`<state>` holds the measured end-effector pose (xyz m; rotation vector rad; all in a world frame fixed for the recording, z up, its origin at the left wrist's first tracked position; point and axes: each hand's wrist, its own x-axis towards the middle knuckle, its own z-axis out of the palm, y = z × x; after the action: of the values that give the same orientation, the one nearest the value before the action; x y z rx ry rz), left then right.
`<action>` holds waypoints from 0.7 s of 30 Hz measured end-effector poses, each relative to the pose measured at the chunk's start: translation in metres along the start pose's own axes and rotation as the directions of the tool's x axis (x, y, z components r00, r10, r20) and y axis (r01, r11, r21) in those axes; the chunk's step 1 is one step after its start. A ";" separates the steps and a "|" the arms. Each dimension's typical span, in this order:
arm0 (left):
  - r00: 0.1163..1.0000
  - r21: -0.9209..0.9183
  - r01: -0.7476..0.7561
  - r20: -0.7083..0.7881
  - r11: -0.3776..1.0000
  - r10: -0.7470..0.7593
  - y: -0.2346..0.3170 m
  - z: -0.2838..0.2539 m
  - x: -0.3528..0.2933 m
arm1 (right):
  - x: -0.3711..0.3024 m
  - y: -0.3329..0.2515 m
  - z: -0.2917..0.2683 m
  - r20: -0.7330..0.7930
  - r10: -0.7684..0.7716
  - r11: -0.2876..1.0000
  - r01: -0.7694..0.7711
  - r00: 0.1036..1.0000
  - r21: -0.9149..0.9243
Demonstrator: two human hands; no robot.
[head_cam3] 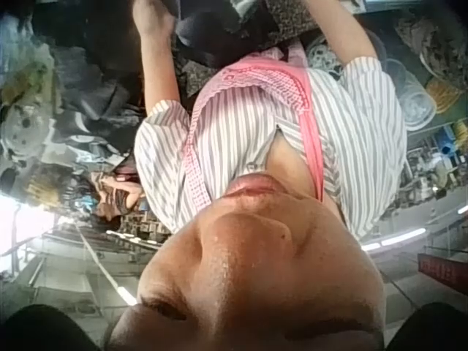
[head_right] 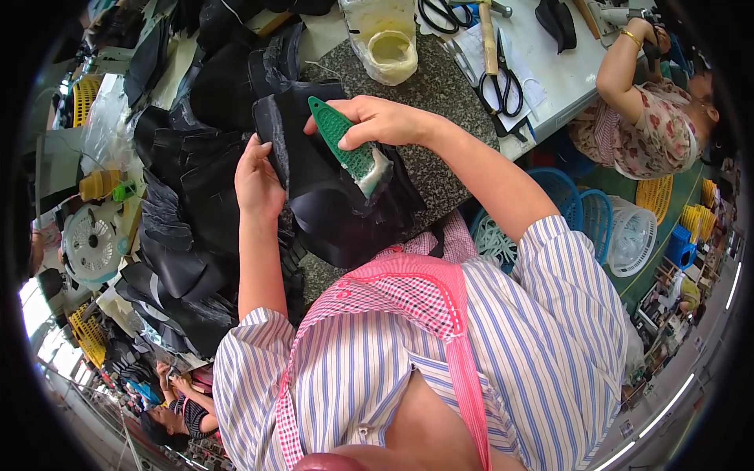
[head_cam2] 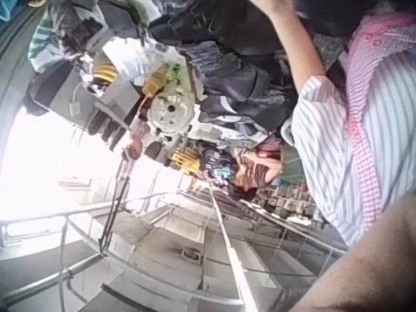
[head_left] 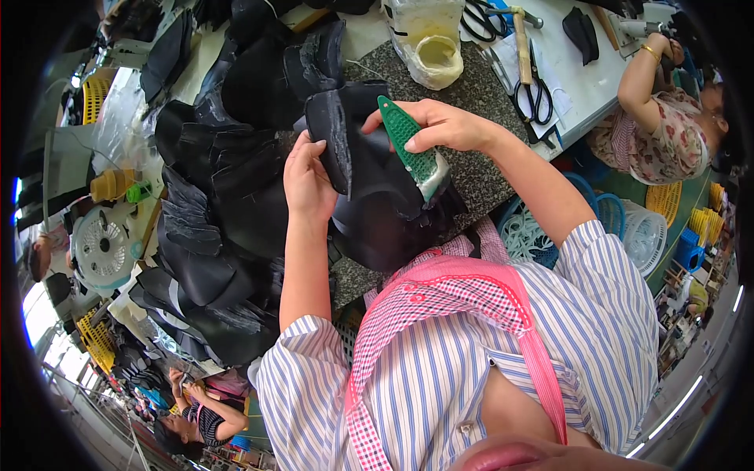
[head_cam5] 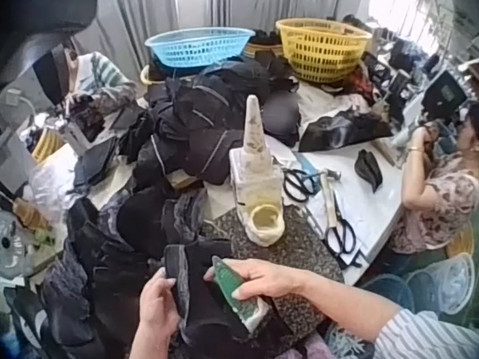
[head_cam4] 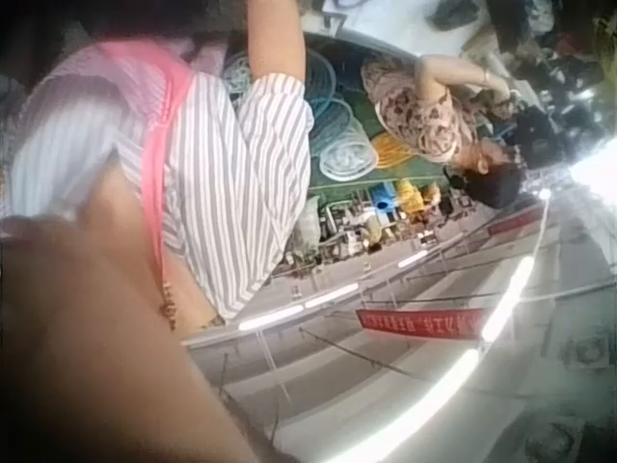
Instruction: Applying glue to black leather shoe components using a hand brush at a factory workstation.
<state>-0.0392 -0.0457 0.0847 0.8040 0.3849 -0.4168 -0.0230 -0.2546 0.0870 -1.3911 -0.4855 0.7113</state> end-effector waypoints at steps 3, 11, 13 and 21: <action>0.961 0.063 -0.195 -0.186 0.979 0.203 0.012 -0.017 0.003 | -0.006 0.001 -0.009 -0.012 0.085 0.994 -0.083 0.996 0.073; 0.749 0.493 -0.582 0.014 0.647 0.663 0.108 0.023 0.009 | -0.044 0.024 -0.030 -0.363 0.125 0.969 -0.035 0.923 0.243; 0.584 0.894 -0.416 0.120 0.169 0.802 0.111 0.031 0.028 | -0.051 0.024 -0.029 -0.401 0.126 0.965 -0.019 0.907 0.260; 0.672 0.988 -0.053 0.145 -0.148 0.726 0.014 -0.041 0.107 | -0.054 0.023 -0.031 -0.472 0.144 0.963 -0.013 0.870 0.270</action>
<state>0.0520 -0.0282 0.0158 2.5281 0.1781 0.3494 -0.0435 -0.3139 0.0650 -1.2862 0.0677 0.4414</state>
